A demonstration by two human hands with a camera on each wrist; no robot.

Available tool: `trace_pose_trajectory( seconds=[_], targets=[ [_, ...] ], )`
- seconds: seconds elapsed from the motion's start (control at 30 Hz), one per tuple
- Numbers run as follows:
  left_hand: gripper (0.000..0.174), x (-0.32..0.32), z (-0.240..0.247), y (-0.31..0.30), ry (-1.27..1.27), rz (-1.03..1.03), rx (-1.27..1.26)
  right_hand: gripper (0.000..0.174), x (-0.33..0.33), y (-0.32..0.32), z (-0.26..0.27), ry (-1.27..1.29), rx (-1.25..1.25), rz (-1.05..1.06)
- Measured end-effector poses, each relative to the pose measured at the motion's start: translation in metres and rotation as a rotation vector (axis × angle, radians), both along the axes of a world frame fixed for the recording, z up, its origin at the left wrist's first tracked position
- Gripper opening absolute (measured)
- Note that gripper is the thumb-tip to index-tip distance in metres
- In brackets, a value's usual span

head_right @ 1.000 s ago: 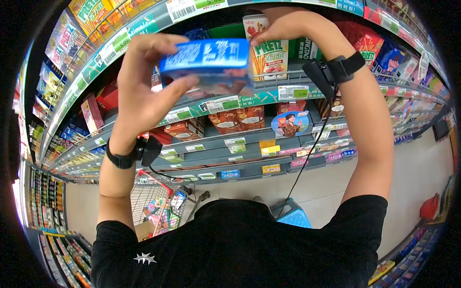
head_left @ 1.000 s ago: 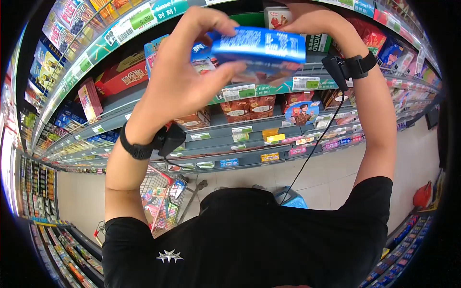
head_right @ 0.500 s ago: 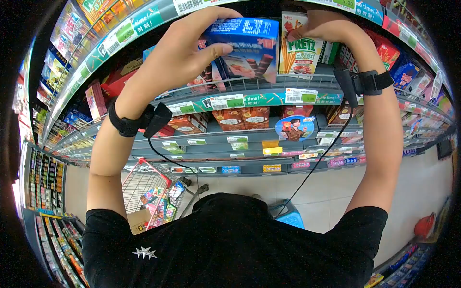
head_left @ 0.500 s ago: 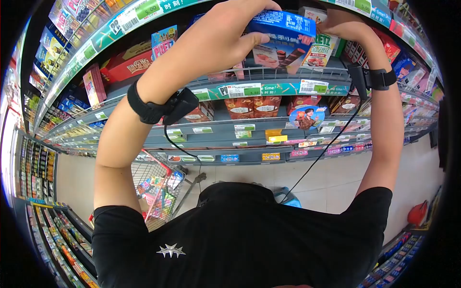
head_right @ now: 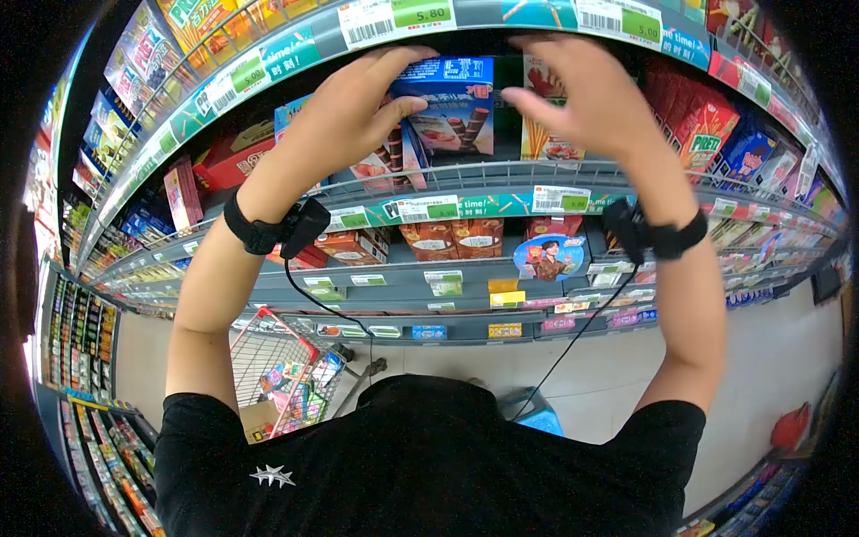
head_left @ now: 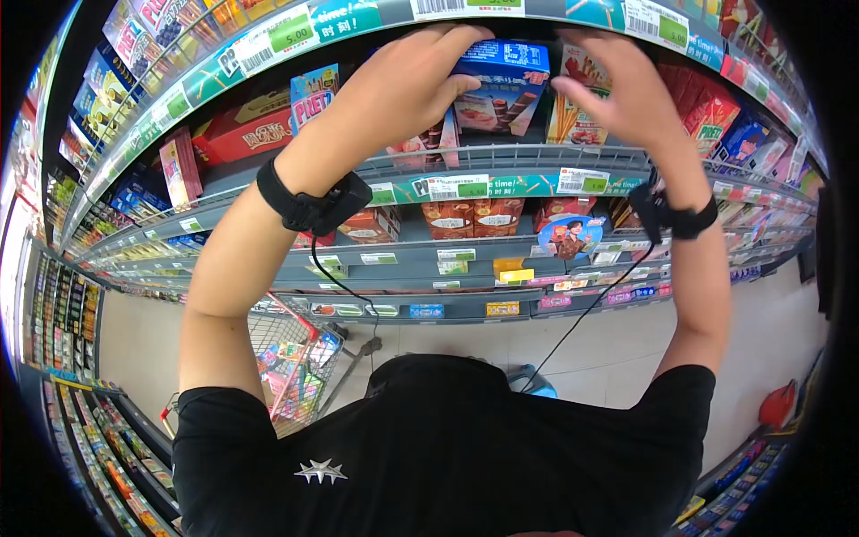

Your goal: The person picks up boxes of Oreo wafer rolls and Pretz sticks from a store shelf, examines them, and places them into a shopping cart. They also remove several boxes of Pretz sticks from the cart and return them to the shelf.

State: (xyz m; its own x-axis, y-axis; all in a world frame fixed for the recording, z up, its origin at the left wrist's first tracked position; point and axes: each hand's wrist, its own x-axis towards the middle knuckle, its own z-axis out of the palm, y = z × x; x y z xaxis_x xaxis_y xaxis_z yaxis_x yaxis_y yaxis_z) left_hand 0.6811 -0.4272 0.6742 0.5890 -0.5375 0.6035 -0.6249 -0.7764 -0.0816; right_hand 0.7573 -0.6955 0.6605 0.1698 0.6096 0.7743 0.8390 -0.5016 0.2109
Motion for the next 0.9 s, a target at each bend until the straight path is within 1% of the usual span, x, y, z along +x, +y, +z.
trace_pose_trajectory(
  seconds=[0.07,0.1,0.13,0.2,0.23,0.27,0.33,0.37,0.4,0.47,0.57,0.67,0.7,0.8,0.9],
  targets=[
    [0.041,0.008,-0.002,0.002,0.015,-0.003,-0.031,0.04,-0.024,0.024,-0.008,0.023,0.136,0.201],
    [0.041,0.011,-0.002,0.002,0.027,-0.007,-0.049,0.038,-0.027,0.037,-0.014,-0.002,0.195,0.218],
    [0.042,0.013,-0.002,0.002,0.039,-0.012,-0.066,0.038,-0.03,0.046,-0.017,0.048,0.211,0.16],
    [0.045,0.013,0.003,0.0,0.141,0.062,-0.059,0.038,-0.034,0.058,-0.021,0.146,0.249,0.04],
    [0.047,0.013,0.007,0.0,0.189,0.098,-0.055,0.036,-0.03,0.062,-0.023,0.223,0.25,0.057],
    [0.051,0.014,0.009,0.001,0.18,0.1,-0.012,0.036,-0.025,0.065,-0.024,0.234,0.23,0.047],
    [0.059,0.017,0.014,0.007,0.164,0.106,0.073,0.036,-0.014,0.071,-0.024,0.259,0.188,0.029],
    [0.07,0.028,0.012,0.017,0.123,0.041,0.059,0.038,-0.012,0.074,-0.021,0.303,0.187,-0.044],
    [0.071,0.029,0.014,0.021,0.132,0.087,0.031,0.038,-0.01,0.076,-0.019,0.306,0.185,-0.105],
    [0.075,0.026,0.023,0.03,0.275,0.202,0.033,0.037,-0.004,0.081,-0.019,0.31,0.182,-0.227],
    [0.083,0.031,0.02,0.043,0.338,0.233,-0.028,0.034,0.002,0.093,-0.022,0.291,0.217,-0.279],
    [0.084,0.03,0.015,0.048,0.437,0.262,0.003,0.033,0.012,0.102,-0.028,0.327,0.201,-0.312],
    [0.085,0.023,0.018,0.045,0.455,0.258,-0.001,0.034,0.018,0.106,-0.03,0.375,0.224,-0.334],
    [0.088,0.02,0.014,0.046,0.446,0.219,-0.034,0.031,0.023,0.117,-0.038,0.336,0.308,-0.324],
    [0.092,0.021,0.02,0.048,0.49,0.199,0.043,0.032,0.025,0.117,-0.043,0.297,0.377,-0.242]
  ],
)
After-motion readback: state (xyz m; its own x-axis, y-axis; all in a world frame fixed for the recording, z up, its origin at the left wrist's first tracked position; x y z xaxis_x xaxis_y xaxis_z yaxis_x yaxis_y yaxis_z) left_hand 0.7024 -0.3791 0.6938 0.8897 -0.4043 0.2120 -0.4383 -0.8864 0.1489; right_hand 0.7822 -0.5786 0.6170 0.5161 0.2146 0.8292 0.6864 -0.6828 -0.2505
